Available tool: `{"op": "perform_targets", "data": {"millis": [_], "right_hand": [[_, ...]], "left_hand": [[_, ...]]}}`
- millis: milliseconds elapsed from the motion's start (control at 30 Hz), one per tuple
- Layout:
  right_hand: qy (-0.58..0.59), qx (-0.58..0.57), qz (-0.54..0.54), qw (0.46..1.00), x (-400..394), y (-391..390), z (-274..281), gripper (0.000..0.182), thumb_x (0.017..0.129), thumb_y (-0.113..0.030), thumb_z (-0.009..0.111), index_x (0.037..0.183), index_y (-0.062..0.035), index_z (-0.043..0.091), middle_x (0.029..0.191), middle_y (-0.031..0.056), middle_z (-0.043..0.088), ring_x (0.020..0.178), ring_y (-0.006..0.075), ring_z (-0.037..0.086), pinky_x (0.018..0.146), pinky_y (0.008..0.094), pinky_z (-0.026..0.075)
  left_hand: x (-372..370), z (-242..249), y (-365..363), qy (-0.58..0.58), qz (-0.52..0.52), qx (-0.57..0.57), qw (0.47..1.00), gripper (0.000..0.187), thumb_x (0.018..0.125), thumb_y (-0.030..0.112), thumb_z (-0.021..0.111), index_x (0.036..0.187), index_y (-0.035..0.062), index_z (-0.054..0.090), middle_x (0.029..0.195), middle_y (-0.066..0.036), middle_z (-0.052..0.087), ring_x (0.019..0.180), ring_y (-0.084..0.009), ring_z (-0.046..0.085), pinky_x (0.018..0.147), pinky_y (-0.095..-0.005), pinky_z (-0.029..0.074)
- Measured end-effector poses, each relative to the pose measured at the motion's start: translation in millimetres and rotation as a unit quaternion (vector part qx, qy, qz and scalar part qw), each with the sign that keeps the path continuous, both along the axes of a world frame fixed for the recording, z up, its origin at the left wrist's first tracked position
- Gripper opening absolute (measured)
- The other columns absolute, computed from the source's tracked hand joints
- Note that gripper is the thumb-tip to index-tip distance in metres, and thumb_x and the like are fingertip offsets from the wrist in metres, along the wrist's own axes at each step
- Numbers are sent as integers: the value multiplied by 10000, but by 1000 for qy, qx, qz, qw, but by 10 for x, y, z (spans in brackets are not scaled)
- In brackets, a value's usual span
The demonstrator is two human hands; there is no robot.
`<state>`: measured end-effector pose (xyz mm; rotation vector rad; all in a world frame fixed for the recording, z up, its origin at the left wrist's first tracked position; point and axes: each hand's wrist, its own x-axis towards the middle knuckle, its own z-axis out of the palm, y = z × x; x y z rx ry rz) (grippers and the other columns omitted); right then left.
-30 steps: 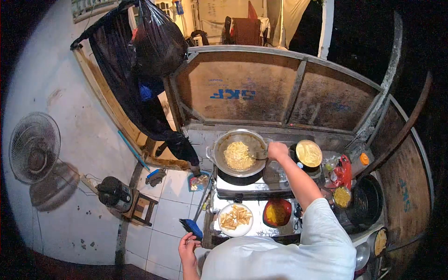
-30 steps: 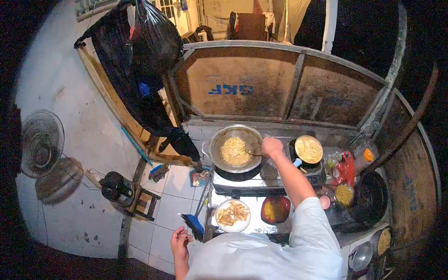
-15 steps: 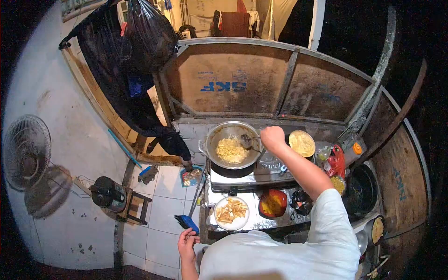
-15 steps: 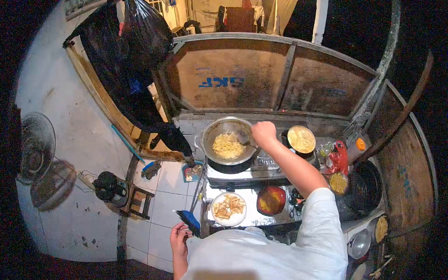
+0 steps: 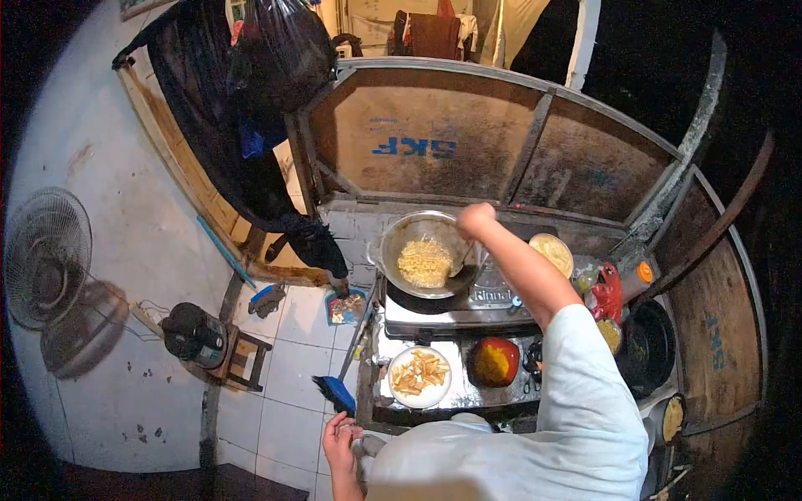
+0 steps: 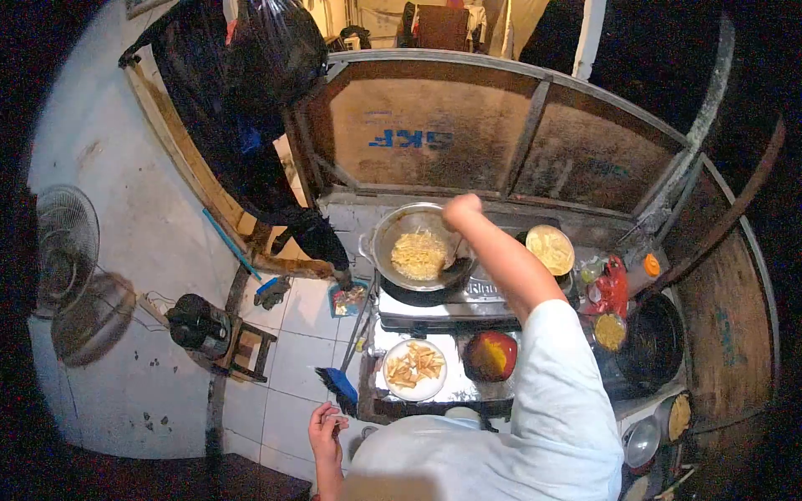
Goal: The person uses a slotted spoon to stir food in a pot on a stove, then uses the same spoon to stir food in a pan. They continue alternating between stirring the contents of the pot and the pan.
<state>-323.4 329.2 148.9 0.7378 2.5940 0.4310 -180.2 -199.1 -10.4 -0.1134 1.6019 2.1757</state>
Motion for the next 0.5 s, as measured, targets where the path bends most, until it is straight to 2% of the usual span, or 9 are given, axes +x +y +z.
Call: {"op": "perform_targets", "data": {"millis": [100, 133, 200, 400, 500], "right_hand": [[39, -105, -78, 991, 325, 47, -63, 286, 735, -218, 595, 960, -84, 711, 1006, 103, 683, 946, 258, 656, 756, 377, 522], [81, -100, -65, 990, 436, 54, -190, 305, 751, -211, 566, 980, -56, 695, 1021, 126, 674, 966, 283, 646, 779, 396, 523], [150, -113, -119, 975, 560, 21, -387, 304, 758, -189, 549, 996, -56, 682, 1037, 140, 666, 994, 288, 635, 813, 397, 518], [229, -154, -197, 941, 781, -169, -567, 283, 760, -165, 547, 985, -63, 683, 1048, 168, 655, 989, 312, 634, 824, 409, 518], [253, -122, -146, 949, 826, -183, -608, 245, 764, -166, 544, 924, -55, 693, 1007, 172, 664, 923, 315, 655, 783, 411, 530]], "left_hand": [[-1, -67, -51, 0, 12, 5, 1000, 337, 829, 5, 516, 1164, -11, 494, 976, -102, 562, 722, -183, 612, 620, -277, 523], [-7, -75, -44, -3, 13, 8, 1000, 337, 829, 7, 515, 1164, -13, 493, 975, -101, 561, 719, -182, 609, 618, -276, 521], [-38, -58, -33, -6, 11, 12, 1000, 338, 828, 10, 515, 1164, -17, 492, 975, -101, 558, 714, -179, 604, 615, -274, 518], [-122, 105, 69, 13, 4, 9, 1000, 342, 812, -9, 513, 1154, -29, 509, 959, -116, 571, 736, -171, 602, 629, -276, 513], [-137, 90, 100, 21, -7, 9, 1000, 337, 814, -2, 520, 1150, -26, 513, 963, -114, 572, 738, -168, 602, 627, -276, 509]]}}
